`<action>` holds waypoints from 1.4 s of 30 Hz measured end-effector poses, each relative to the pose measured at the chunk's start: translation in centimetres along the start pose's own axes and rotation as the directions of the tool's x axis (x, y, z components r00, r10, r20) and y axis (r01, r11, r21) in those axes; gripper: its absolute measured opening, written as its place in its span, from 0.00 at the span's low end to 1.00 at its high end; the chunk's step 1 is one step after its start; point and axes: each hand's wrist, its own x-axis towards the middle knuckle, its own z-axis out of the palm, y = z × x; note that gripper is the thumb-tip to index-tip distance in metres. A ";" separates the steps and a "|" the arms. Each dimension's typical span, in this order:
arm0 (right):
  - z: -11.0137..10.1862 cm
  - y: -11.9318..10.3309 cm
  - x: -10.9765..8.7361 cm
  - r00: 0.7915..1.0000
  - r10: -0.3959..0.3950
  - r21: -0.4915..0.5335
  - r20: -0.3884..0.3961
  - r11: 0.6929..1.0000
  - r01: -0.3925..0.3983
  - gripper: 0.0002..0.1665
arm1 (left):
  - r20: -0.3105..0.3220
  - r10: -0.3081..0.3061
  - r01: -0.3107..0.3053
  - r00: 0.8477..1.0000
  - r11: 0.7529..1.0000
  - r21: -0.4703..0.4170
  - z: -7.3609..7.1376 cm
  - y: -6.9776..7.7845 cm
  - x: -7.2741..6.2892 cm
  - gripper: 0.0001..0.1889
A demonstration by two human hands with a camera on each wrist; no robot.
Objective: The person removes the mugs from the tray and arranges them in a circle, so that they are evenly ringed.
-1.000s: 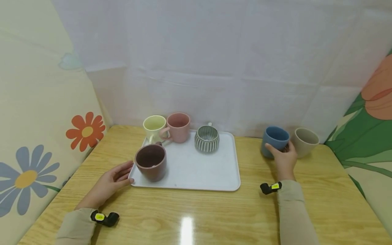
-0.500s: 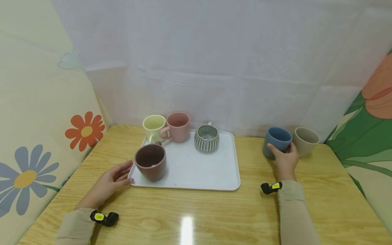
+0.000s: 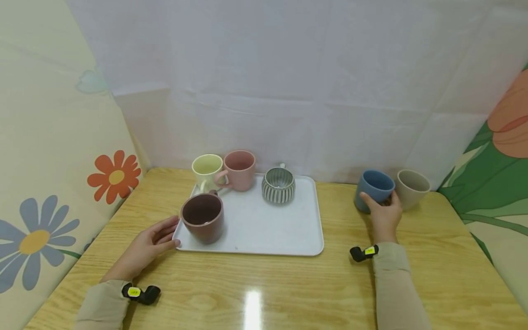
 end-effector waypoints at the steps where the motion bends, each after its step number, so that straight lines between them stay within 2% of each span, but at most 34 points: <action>1: 0.0 0.0 0.0 1.000 0.003 -0.001 -0.003 1.000 -0.003 0.54 | 0.001 -0.003 0.003 1.000 1.000 -0.001 0.0 0.0 0.0 0.43; 17: 0.1 0.4 -0.4 0.999 0.012 0.032 -0.051 0.999 -0.010 0.55 | -0.001 -0.021 0.021 1.000 1.000 0.004 0.0 -0.1 0.0 0.43; 24: 0.2 0.8 -0.4 0.996 -0.029 0.035 -0.081 0.999 0.032 0.54 | 0.000 -0.005 0.005 1.000 1.000 -0.009 0.0 -0.2 0.1 0.43; 33: 0.2 1.0 -0.3 0.991 -0.042 0.052 -0.128 0.997 0.049 0.53 | -0.001 -0.013 0.013 1.000 1.000 0.006 0.0 -0.4 0.2 0.43; 42: 0.1 1.2 -0.4 0.981 -0.092 0.081 -0.171 0.991 0.107 0.49 | 0.004 -0.016 0.016 1.000 1.000 0.007 0.0 -0.4 0.2 0.43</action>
